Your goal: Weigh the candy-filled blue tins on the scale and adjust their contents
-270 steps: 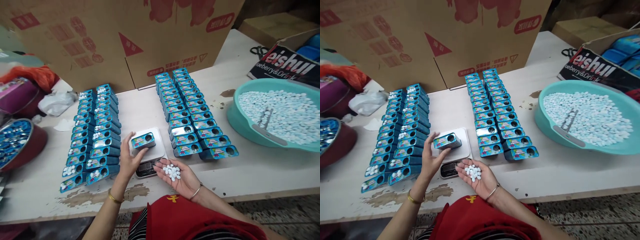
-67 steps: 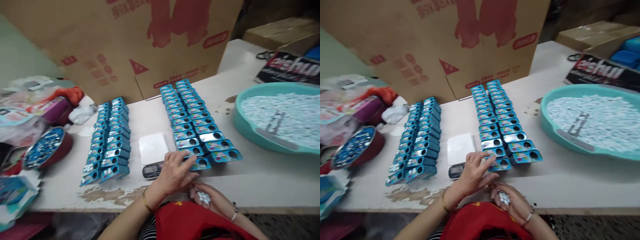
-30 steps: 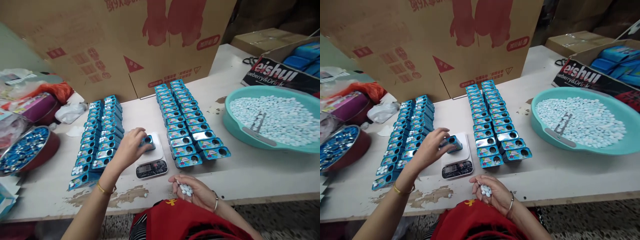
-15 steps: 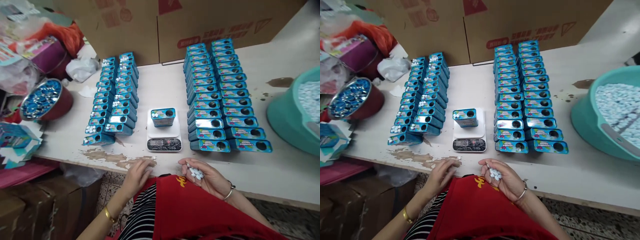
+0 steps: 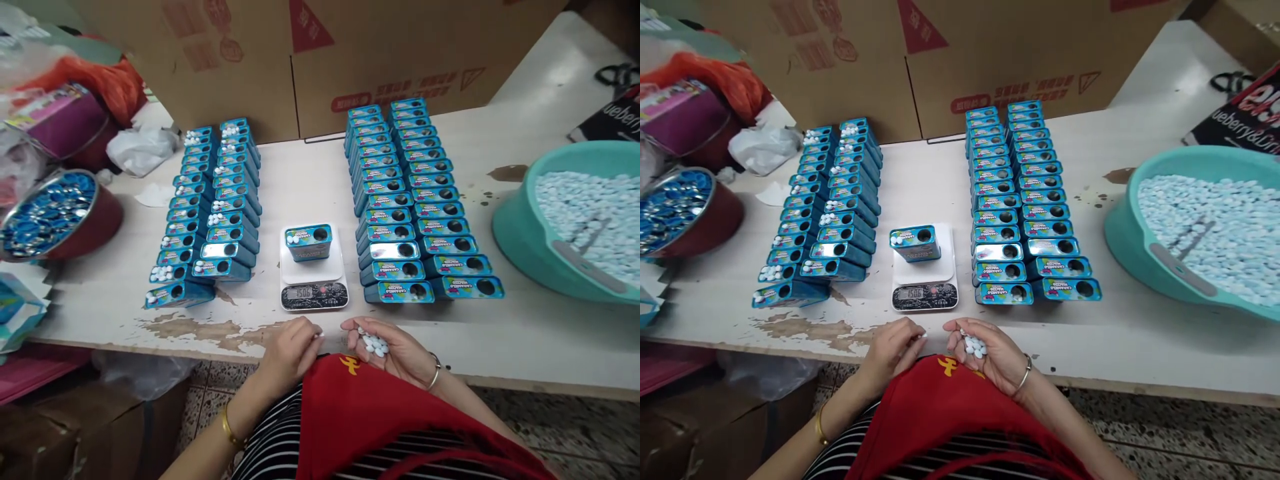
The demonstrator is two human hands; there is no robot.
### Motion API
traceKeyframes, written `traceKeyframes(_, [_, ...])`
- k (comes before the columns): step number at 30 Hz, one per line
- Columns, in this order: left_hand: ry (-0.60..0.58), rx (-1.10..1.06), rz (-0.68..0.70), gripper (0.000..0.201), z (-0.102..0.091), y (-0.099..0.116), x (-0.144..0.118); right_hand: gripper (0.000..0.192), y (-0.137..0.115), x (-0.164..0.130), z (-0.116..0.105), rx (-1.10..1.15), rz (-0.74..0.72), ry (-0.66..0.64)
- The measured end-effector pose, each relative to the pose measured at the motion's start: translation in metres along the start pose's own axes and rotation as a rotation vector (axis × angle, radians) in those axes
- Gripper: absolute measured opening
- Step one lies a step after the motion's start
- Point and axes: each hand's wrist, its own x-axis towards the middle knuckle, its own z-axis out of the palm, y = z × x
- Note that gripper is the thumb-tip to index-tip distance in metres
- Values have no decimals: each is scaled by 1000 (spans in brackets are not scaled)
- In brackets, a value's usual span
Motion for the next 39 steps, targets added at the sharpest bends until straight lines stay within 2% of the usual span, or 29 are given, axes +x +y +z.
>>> traceKeyframes(3, [35,-32,109,8,-2,16,17,26,0,5,2,19,15,-23])
traceKeyframes(7, [-5,24,227,10,1,28,35,19,4,14,4,104,-7,-46])
traceKeyframes(11, [-67,112,279,12,3,28,44,17,5,19,7,234,51,-39])
traceKeyframes(13, [-61,104,264,18,-3,24,48,15,2,19,10,259,65,-28])
traceKeyframes(15, [39,71,222,27,-16,18,54,16,-5,17,15,269,73,-38])
traceKeyframes(17, [196,40,165,28,-34,14,62,21,-15,15,25,293,57,-79])
traceKeyframes(18, [247,26,149,29,-43,14,67,22,-21,14,31,316,31,-106])
traceKeyframes(19, [250,14,144,31,-51,14,73,23,-27,13,37,345,-7,-135])
traceKeyframes(20, [201,2,148,33,-58,16,78,24,-33,13,44,376,-50,-161])
traceKeyframes(22, [30,-14,172,36,-67,22,87,26,-42,14,56,435,-127,-186])
traceKeyframes(23, [-50,-17,174,37,-68,25,90,27,-45,15,61,458,-153,-188])
traceKeyframes(25, [-131,-21,164,34,-66,30,95,27,-47,17,68,496,-182,-188])
traceKeyframes(32, [-144,28,157,21,-49,28,98,12,-39,24,69,564,-185,-193])
traceKeyframes(39, [-95,94,189,18,-49,23,98,15,-40,28,72,599,-161,-204])
